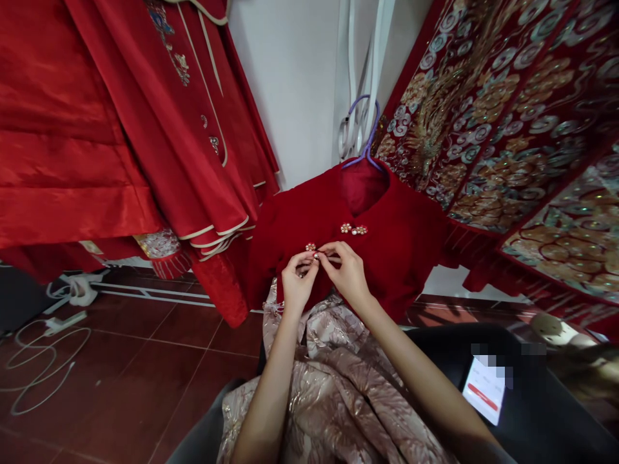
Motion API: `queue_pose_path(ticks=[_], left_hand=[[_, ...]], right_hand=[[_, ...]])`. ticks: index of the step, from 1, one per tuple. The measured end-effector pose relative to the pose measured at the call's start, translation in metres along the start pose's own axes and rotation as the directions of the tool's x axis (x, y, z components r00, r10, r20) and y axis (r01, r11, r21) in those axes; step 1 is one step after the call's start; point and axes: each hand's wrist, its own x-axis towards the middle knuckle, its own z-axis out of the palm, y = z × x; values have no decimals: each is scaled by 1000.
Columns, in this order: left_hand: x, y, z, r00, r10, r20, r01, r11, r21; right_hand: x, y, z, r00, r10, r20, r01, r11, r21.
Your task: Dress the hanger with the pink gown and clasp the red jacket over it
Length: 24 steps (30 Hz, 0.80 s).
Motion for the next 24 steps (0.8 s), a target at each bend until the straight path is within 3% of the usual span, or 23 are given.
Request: queue_pose_path(ticks=[7,13,19,24], left_hand=[[-2,1,4,986,160,-55,-142,959,246],[3,4,2,957,291,15,-266,851,453],[5,4,0,952,304,27,-284,853,438],[1,12,-10,958,267,103,-286,896,340]], right_hand=[[-6,12,4,1000,14,-15,-15,1000,-21],[-5,11,3,1000,6,-16,-6,1000,11],[-16,4,-8,996,82,37,-85,994,72],[-43,16,-31,975,213,69,-209,976,-54]])
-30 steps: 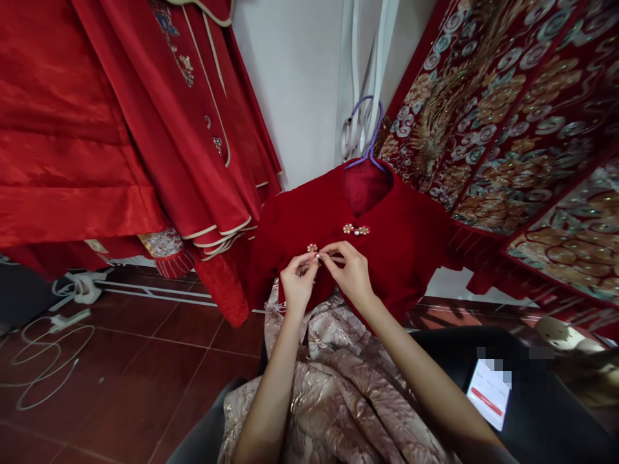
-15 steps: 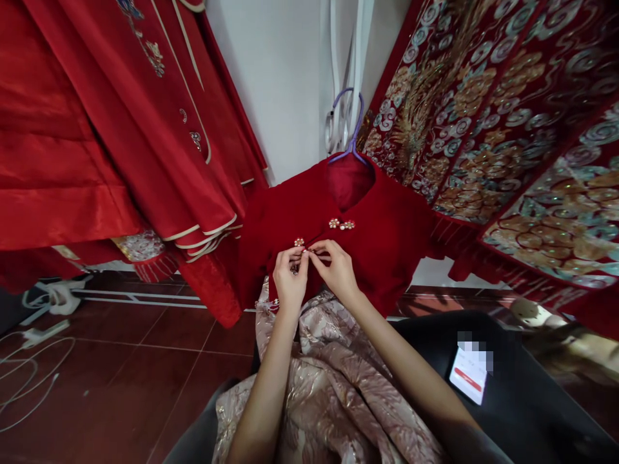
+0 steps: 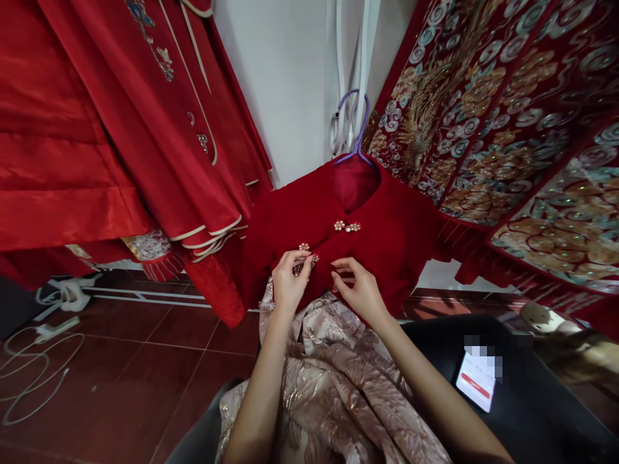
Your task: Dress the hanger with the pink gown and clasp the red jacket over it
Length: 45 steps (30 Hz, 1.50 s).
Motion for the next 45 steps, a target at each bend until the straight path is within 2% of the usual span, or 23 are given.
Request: queue_pose_path(ticks=[4,7,9,13,16,20,23,26,29,31,38,45], left_hand=[[-1,7,-3,995,-102,-16,100,990,-101],[-8,9,3,971,-236,-47,212,933,-291],[-20,9,9,951,-307,-34,277,897,-344],[-56,6,18,927,-355,123,373,910,-181],[-76,7,19,898,-371,237,384,923,-9],[-80,8,15,904,-357,236,342,934,105],[-76,1,8,896,-367,251,343,930,134],[-70,-14,0,909,-385,162,366,921,135],[-61,-31,-7,937,-348,18,344,932,116],[-55,-40,-10,945,-324,-34,326,941,92],[-47,-40,-4,939,-340,-45,342,939,47],[-41,-33,2,942,-314,-119,332,926,179]], right_hand=[[-15,25,-5,992,122,31,-120,991,-57],[-21,36,4,981,162,105,-163,987,7],[-24,39,12,977,175,122,-185,980,79],[-26,43,23,970,226,91,-239,956,170],[-26,45,22,956,273,110,-288,942,169],[-27,44,17,951,278,136,-295,947,128],[-27,43,16,958,263,117,-274,958,89],[-28,43,15,962,255,99,-261,963,58],[-27,43,13,967,238,89,-243,969,51],[-27,41,12,971,219,92,-225,973,60],[-28,28,8,984,150,99,-160,982,96],[-29,12,3,979,153,137,-172,975,141]])
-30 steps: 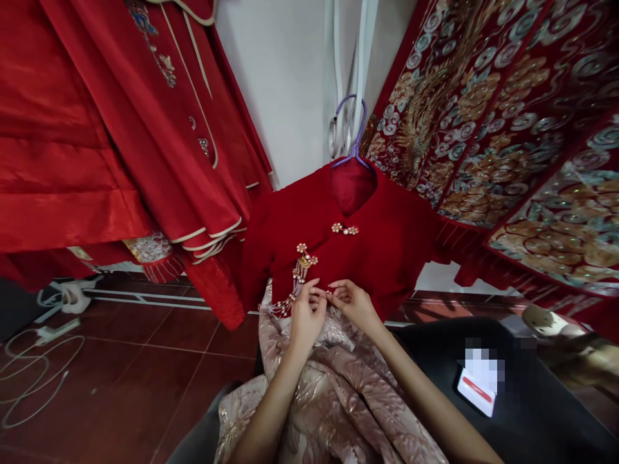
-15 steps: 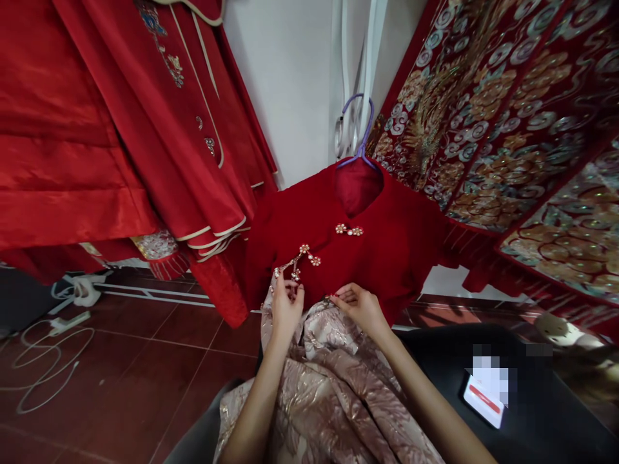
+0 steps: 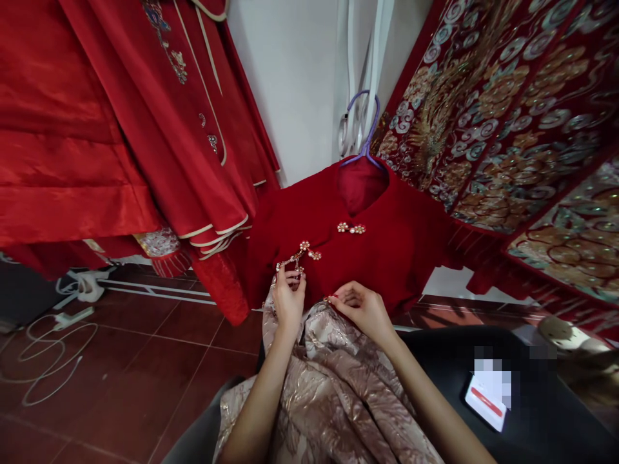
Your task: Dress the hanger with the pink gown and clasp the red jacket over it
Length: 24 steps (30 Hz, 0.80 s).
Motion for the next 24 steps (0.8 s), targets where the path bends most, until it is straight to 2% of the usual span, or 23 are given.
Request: queue_pose_path(ticks=[8,14,17,21,24], left_hand=[[-4,1,3,1000,4,15,-4,1000,7],[-5,1,2,999,24,-48,-31,988,-149],[-5,-1,0,999,43,-24,-46,988,-146],[-6,-3,-2,997,-66,36,73,966,-248],[-6,-5,-5,974,-207,90,226,873,-432]], right_hand=[[-3,-15,-6,998,-55,-32,51,993,-109],[-4,-13,-4,1000,3,0,-3,1000,-22],[-4,-11,0,1000,7,0,-7,1000,1],[5,-8,8,1000,5,-12,-5,999,48],[20,-4,17,999,-30,-32,32,997,66]])
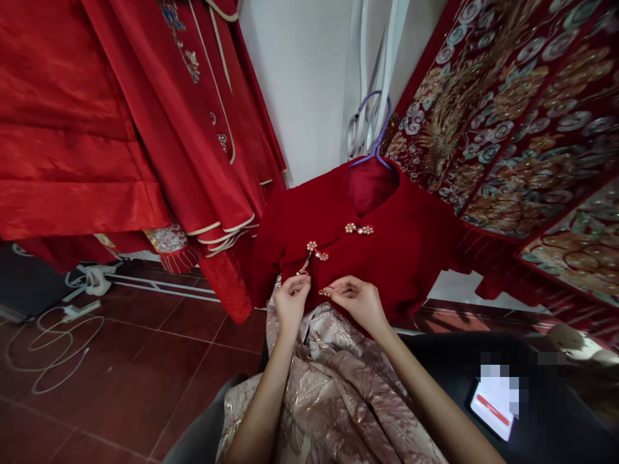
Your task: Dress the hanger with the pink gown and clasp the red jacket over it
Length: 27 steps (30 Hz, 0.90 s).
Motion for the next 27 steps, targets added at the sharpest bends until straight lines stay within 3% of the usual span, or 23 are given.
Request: queue_pose_path(ticks=[3,6,15,22,27], left_hand=[[0,2,-4,987,-135,86,149,972,-182],[-1,7,-7,975,-177,133,205,949,-240],[-4,15,-5,980,-148,132,163,979,-120],[1,10,-9,975,-161,152,182,974,-137],[0,11,-11,977,-81,198,94,994,-57]], right_hand=[[15,4,11,1000,-2,-26,3,999,32],[23,4,20,1000,12,-29,-10,997,74],[18,-3,24,998,-53,-46,54,999,4],[14,-6,31,988,-141,-59,138,989,-44],[13,-7,29,988,-146,-53,144,988,-53]])
